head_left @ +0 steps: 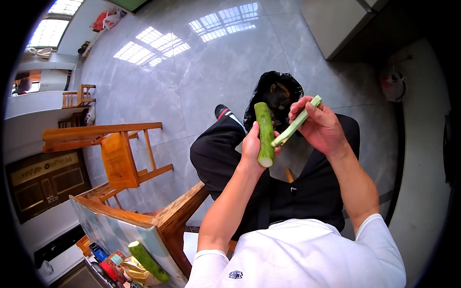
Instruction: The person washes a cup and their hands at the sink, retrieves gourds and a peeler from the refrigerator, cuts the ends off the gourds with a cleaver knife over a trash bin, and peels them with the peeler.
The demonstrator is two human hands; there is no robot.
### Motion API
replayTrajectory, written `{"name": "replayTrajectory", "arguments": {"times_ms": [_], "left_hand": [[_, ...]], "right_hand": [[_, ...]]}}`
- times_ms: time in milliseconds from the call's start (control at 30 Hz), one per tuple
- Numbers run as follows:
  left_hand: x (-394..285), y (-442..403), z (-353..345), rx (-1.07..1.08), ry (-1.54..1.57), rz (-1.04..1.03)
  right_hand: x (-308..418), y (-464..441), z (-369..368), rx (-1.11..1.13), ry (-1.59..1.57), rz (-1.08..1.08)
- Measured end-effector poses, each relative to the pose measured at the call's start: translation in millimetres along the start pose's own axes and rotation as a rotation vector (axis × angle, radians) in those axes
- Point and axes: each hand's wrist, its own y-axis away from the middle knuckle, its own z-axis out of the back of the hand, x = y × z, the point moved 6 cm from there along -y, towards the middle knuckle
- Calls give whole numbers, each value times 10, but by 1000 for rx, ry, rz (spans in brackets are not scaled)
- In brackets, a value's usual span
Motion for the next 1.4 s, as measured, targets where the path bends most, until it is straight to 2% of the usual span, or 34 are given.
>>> {"name": "replayTrajectory", "arguments": {"times_ms": [67,167,300,433,567,700,1000,1233,1300,1400], "left_hand": [[52,-152,63,-19,85,61],[92,-375,177,-25,49,42],[40,-401,18,-2,104,102],[25,-591,80,-124,-5,93],[-8,-737,91,-126,116,52],[-22,-741,36,-242,133,90],[33,-958,162,-192,168,54],[101,-1195,390,-269,159,47],[103,-1262,401,-177,214,19],[131,-1308,441,-171,154,28]], "right_hand": [[-76,-38,35,-45,-15,-26],[-281,-157,170,-97,-53,-31],[-519,-323,216,-256,-80,-46],[-688,-489,339,-344,-180,-148],[-754,-653,452,-396,-167,-174],[-792,-740,587,-468,-122,-184],[-1054,-825,865,-569,-164,-292],[-1113,-928,1017,-635,-62,-337],[-1115,-949,1067,-648,-48,-332],[-1137,-979,1150,-651,-71,-362]]}}
